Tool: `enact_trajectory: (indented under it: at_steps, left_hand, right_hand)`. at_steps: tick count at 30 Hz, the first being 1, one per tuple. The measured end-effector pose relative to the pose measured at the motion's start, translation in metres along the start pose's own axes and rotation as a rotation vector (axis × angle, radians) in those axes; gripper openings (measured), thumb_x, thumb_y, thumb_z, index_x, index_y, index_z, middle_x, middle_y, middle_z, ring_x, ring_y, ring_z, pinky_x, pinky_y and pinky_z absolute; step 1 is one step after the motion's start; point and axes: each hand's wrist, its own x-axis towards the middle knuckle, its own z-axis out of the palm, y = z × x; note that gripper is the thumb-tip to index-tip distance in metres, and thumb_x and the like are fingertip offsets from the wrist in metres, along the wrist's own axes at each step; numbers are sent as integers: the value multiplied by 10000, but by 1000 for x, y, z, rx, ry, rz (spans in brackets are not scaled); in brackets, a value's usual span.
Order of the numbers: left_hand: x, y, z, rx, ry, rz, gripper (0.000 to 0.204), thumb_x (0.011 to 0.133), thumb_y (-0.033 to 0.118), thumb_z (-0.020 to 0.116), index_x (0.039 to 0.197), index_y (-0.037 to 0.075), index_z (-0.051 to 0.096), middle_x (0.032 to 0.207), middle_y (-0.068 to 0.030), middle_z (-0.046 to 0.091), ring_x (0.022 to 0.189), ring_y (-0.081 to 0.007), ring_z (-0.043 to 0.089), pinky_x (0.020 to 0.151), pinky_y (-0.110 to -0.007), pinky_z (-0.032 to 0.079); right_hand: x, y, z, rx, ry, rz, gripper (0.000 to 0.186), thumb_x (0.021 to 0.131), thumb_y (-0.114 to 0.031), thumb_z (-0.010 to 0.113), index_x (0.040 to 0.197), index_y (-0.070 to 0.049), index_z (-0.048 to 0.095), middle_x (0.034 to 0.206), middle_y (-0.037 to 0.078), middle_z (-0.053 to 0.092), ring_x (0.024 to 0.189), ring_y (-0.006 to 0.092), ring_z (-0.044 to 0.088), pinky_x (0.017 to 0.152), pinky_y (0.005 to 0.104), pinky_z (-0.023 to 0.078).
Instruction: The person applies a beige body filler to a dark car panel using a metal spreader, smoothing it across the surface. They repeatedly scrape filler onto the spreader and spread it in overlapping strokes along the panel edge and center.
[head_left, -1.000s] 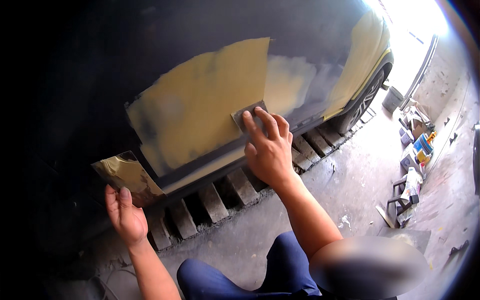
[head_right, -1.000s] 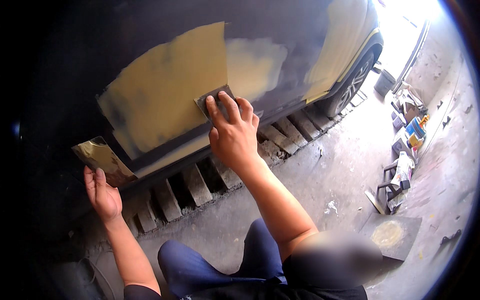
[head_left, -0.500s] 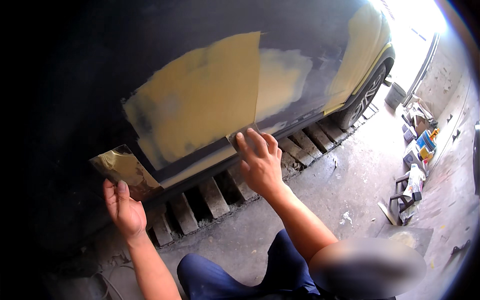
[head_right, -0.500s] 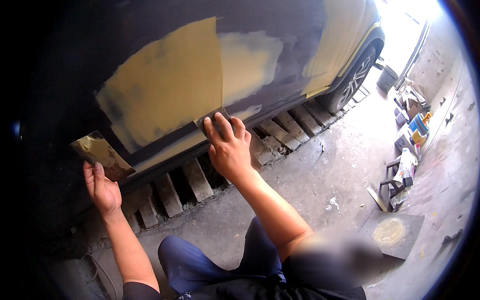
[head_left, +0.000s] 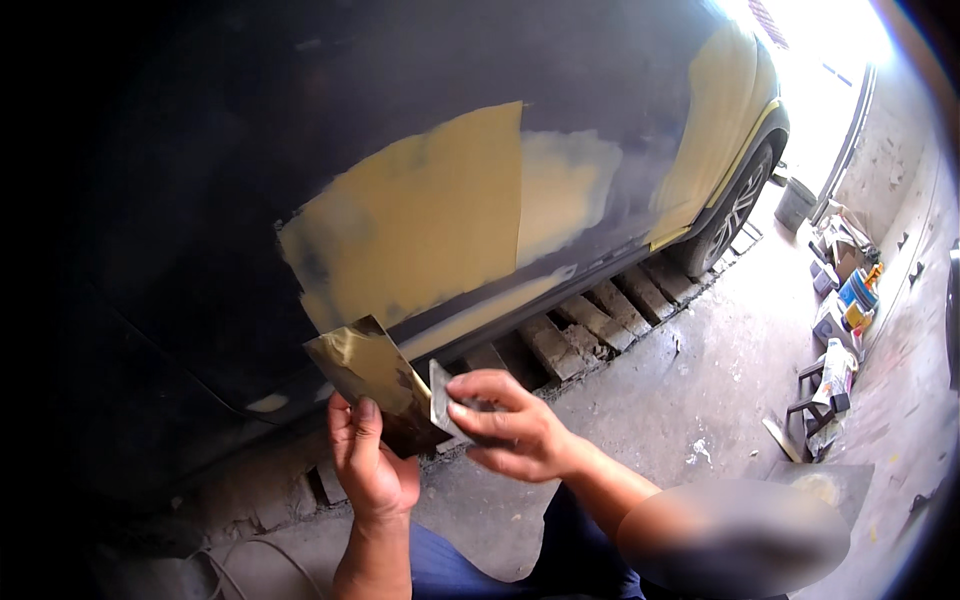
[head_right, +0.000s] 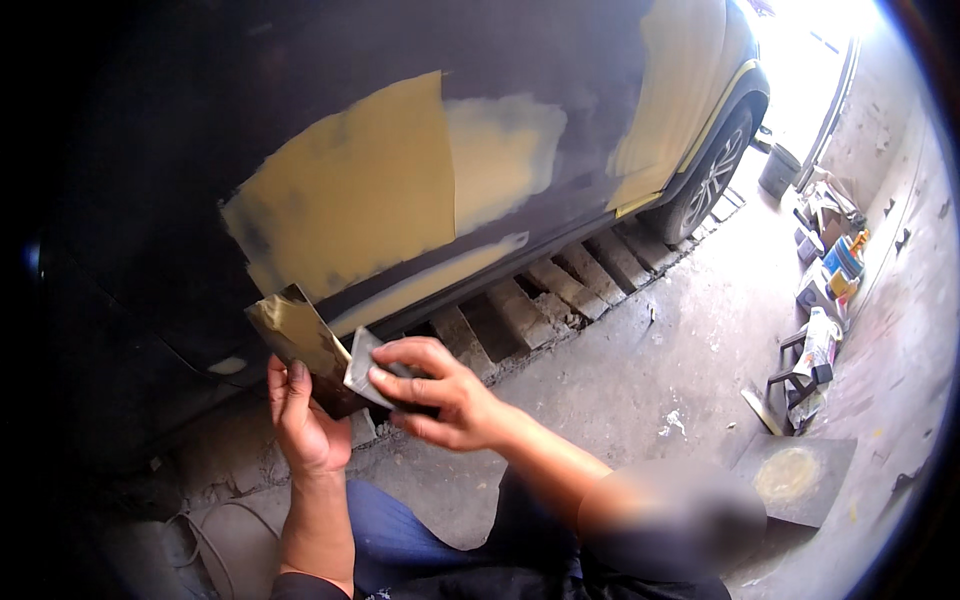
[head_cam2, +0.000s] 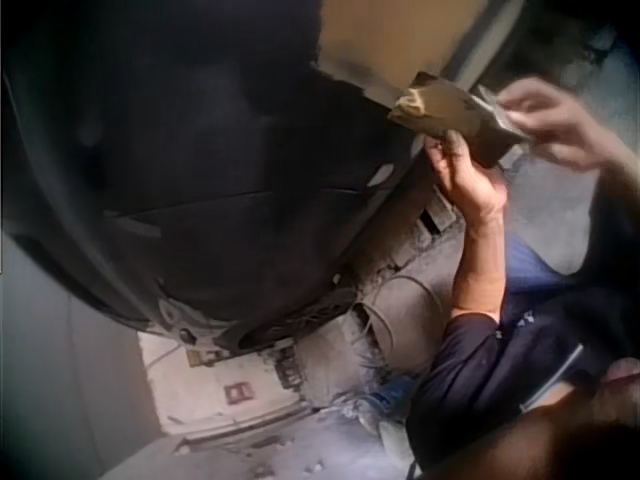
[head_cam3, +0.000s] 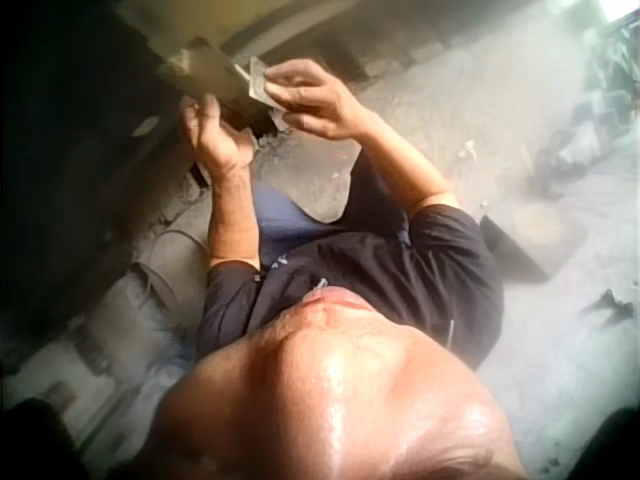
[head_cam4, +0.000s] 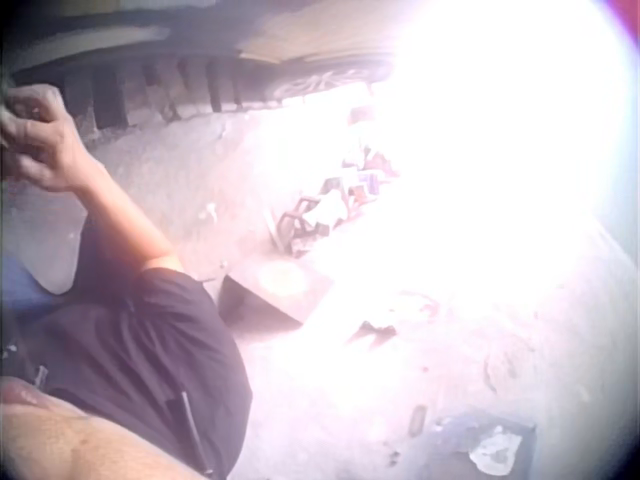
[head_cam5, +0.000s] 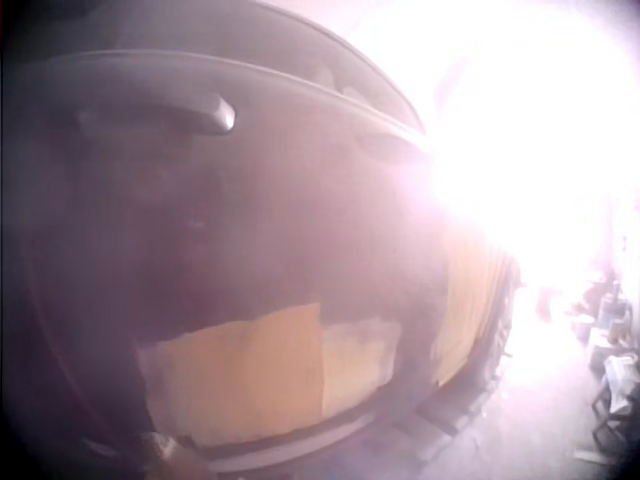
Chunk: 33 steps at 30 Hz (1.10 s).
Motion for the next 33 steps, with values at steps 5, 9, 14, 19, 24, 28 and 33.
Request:
enact_trajectory:
  at_steps: [5, 9, 14, 19, 24, 28, 33]
  left_hand:
    - [20, 22, -33, -47, 46, 134, 294, 989, 113, 541, 1279, 76, 519, 1233, -67, 609, 1161, -199, 556, 1032, -365, 414]
    - [60, 65, -73, 254, -52, 417, 260, 1003, 121, 517, 1249, 36, 509, 1242, -92, 585, 1139, -181, 550, 1016, -345, 407]
    - [76, 52, -80, 293, -80, 414, 271, 1013, 138, 498, 1263, 32, 512, 1266, -67, 579, 1175, -169, 524, 1033, -342, 386]
    - [77, 49, -77, 271, -76, 418, 273, 1009, 146, 516, 1264, 49, 516, 1269, -62, 581, 1178, -163, 524, 1032, -339, 389]
    - [74, 49, -81, 253, -88, 403, 268, 1013, 153, 510, 1266, 63, 518, 1270, -48, 583, 1174, -160, 525, 1026, -333, 391]
    - [75, 49, -78, 284, -81, 399, 259, 1016, 160, 507, 1258, 69, 520, 1268, -45, 584, 1165, -155, 528, 1021, -332, 393]
    - [76, 51, -82, 284, -108, 385, 269, 1017, 164, 509, 1268, 66, 514, 1268, -46, 583, 1172, -160, 526, 1020, -337, 395]
  right_hand:
    - [31, 21, -42, -849, 46, 53, 583, 745, -103, 663, 1322, -72, 581, 1360, 159, 505, 1241, 399, 437, 1052, 505, 350]
    - [106, 16, -77, -1205, 356, 169, 701, 760, -105, 648, 1429, -154, 445, 1455, 109, 376, 1251, 392, 353, 985, 538, 371]
    - [155, 10, -77, -1241, 451, 102, 645, 785, -126, 655, 1402, -138, 466, 1416, 111, 390, 1244, 386, 359, 957, 547, 378]
    - [116, 29, -40, -1229, 316, 259, 709, 740, -132, 680, 1409, -114, 446, 1379, 112, 403, 1210, 393, 378, 934, 542, 380]
    - [59, 53, -5, -1145, 211, 364, 721, 722, -140, 702, 1404, -123, 466, 1388, 111, 411, 1235, 385, 381, 935, 514, 383]
    - [34, 59, 8, -1117, 187, 403, 705, 728, -146, 697, 1399, -132, 482, 1385, 101, 427, 1240, 382, 385, 943, 505, 383]
    - [24, 57, 8, -1099, 168, 418, 690, 729, -141, 675, 1394, -135, 495, 1398, 91, 424, 1246, 378, 373, 947, 510, 380]
